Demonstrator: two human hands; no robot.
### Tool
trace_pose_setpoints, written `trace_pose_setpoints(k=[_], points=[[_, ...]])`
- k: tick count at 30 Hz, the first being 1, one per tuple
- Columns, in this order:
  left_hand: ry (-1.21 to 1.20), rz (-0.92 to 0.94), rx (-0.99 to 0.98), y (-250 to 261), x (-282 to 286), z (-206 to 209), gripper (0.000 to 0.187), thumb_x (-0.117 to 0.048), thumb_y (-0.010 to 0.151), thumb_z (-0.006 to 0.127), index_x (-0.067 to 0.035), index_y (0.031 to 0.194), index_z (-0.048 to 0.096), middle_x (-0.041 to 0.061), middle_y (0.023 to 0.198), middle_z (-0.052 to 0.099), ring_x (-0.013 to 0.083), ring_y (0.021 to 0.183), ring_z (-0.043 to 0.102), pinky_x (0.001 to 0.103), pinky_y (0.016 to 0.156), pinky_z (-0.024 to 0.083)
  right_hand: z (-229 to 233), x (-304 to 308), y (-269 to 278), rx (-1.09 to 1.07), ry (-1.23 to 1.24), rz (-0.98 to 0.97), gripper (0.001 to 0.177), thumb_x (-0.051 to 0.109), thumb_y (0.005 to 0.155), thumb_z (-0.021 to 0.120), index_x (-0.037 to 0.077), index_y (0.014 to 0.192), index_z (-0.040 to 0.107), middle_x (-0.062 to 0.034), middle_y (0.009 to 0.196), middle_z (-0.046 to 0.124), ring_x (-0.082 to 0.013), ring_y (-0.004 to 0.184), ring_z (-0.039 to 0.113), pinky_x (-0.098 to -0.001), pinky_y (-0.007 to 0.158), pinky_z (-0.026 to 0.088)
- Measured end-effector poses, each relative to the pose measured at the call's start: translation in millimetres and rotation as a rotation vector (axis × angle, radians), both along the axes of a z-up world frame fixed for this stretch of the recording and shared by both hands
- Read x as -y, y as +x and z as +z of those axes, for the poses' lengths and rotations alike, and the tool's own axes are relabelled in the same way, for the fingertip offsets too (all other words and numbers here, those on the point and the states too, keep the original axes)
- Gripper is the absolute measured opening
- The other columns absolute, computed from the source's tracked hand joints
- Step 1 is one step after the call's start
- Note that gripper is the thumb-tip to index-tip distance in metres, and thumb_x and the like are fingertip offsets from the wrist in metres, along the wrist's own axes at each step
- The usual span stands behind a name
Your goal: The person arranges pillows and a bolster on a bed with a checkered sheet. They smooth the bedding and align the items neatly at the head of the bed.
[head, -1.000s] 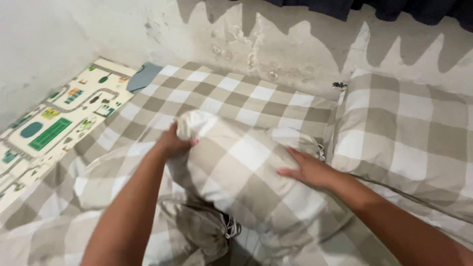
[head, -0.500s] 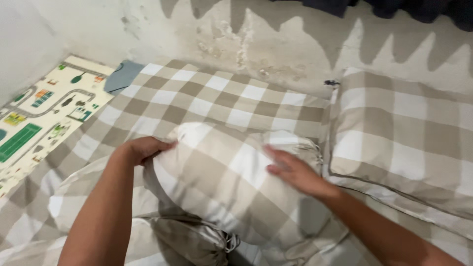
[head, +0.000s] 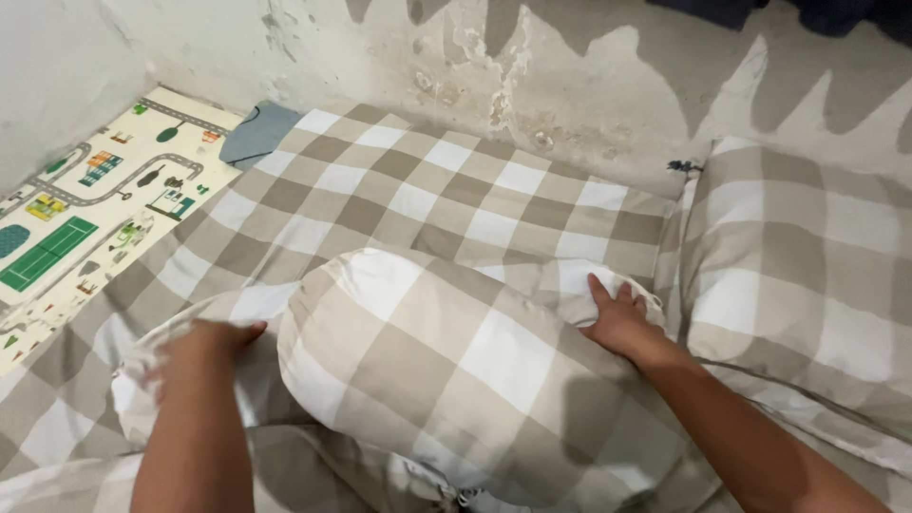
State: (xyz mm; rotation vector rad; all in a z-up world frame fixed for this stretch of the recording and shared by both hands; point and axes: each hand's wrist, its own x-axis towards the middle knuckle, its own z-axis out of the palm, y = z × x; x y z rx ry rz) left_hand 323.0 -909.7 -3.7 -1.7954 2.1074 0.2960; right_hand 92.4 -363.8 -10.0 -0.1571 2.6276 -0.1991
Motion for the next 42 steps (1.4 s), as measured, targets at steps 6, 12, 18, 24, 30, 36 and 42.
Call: trace_pose_setpoints(k=[6, 12, 18, 24, 30, 36, 42], points=[[-0.197, 0.007, -0.245, 4.1, 60.9, -74.4, 0.06, -0.05, 0.08, 0.083, -0.012, 0.126, 0.074, 0.017, 0.136, 0.067, 0.0424, 0.126, 0.062, 0.057, 0.095, 0.054, -27.9, 9.3, -18.7, -0.08, -0.052, 0.081, 0.079, 0.033, 0.081, 0.083, 0.023, 0.149, 0.045, -0.016, 0.145, 0.061, -0.0374, 0.139, 0.05, -0.0518, 0.114, 0.042], [-0.45, -0.207, -0.441, -42.2, 121.3, -87.0, 0.028, -0.031, 0.084, 0.078, -0.007, 0.097, 0.082, 0.019, 0.107, 0.077, 0.0383, 0.1, 0.074, 0.047, 0.081, 0.059, -21.3, -2.3, -45.0, 0.013, -0.558, -0.043, 0.05, 0.009, 0.071, 0.09, 0.008, 0.118, 0.073, -0.0102, 0.109, 0.078, -0.0234, 0.101, 0.068, -0.0343, 0.091, 0.052], [-0.652, -0.412, -0.624, -167.3, 132.6, 26.4, 0.025, -0.028, 0.074, 0.082, -0.006, 0.087, 0.081, 0.019, 0.095, 0.076, 0.0385, 0.088, 0.073, 0.046, 0.077, 0.059, 21.1, 9.2, -93.5, 0.008, -0.699, -0.249, 0.039, 0.004, 0.073, 0.087, 0.003, 0.11, 0.076, -0.0085, 0.094, 0.076, -0.021, 0.085, 0.066, -0.0352, 0.079, 0.052], [-0.495, -0.39, -1.08, -247.0, 79.0, 99.5, 0.021, -0.02, 0.076, 0.088, -0.004, 0.085, 0.078, 0.021, 0.085, 0.074, 0.0393, 0.079, 0.071, 0.046, 0.074, 0.055, 65.8, -3.1, -111.1, -0.304, -0.493, -0.34, 0.035, 0.016, 0.082, 0.088, 0.004, 0.111, 0.072, -0.0128, 0.086, 0.068, -0.0229, 0.074, 0.06, -0.0402, 0.069, 0.049], [-0.532, -0.388, -1.402, -346.7, 73.0, 86.3, 0.011, -0.012, 0.081, 0.079, -0.003, 0.087, 0.078, 0.019, 0.089, 0.075, 0.0328, 0.08, 0.073, 0.04, 0.076, 0.056, 115.8, -9.6, -154.4, -0.613, -0.478, -0.495, 0.042, 0.025, 0.086, 0.083, 0.006, 0.121, 0.07, -0.0178, 0.096, 0.073, -0.0309, 0.084, 0.068, -0.0518, 0.077, 0.055], [-0.16, -0.81, -0.641, -392.9, 24.2, 68.2, 0.093, -0.061, 0.084, 0.071, -0.011, 0.153, 0.033, 0.02, 0.167, 0.023, 0.0482, 0.148, 0.015, 0.069, 0.106, 0.028, 63.3, 53.5, -199.1, -0.319, 0.106, -0.333, 0.097, 0.059, 0.077, 0.081, 0.021, 0.154, 0.037, -0.0256, 0.157, 0.031, -0.0467, 0.141, 0.032, -0.0675, 0.11, 0.032], [0.139, -1.093, 0.155, -426.4, -40.4, 24.2, 0.14, -0.071, 0.067, 0.085, -0.041, 0.164, -0.012, 0.013, 0.171, -0.027, 0.0526, 0.153, -0.022, 0.078, 0.115, -0.003, -41.5, 88.7, -238.2, -0.005, 0.131, -0.212, 0.154, 0.076, 0.059, 0.089, 0.036, 0.162, -0.018, -0.0215, 0.164, -0.03, -0.0468, 0.149, -0.032, -0.0815, 0.106, -0.004]])
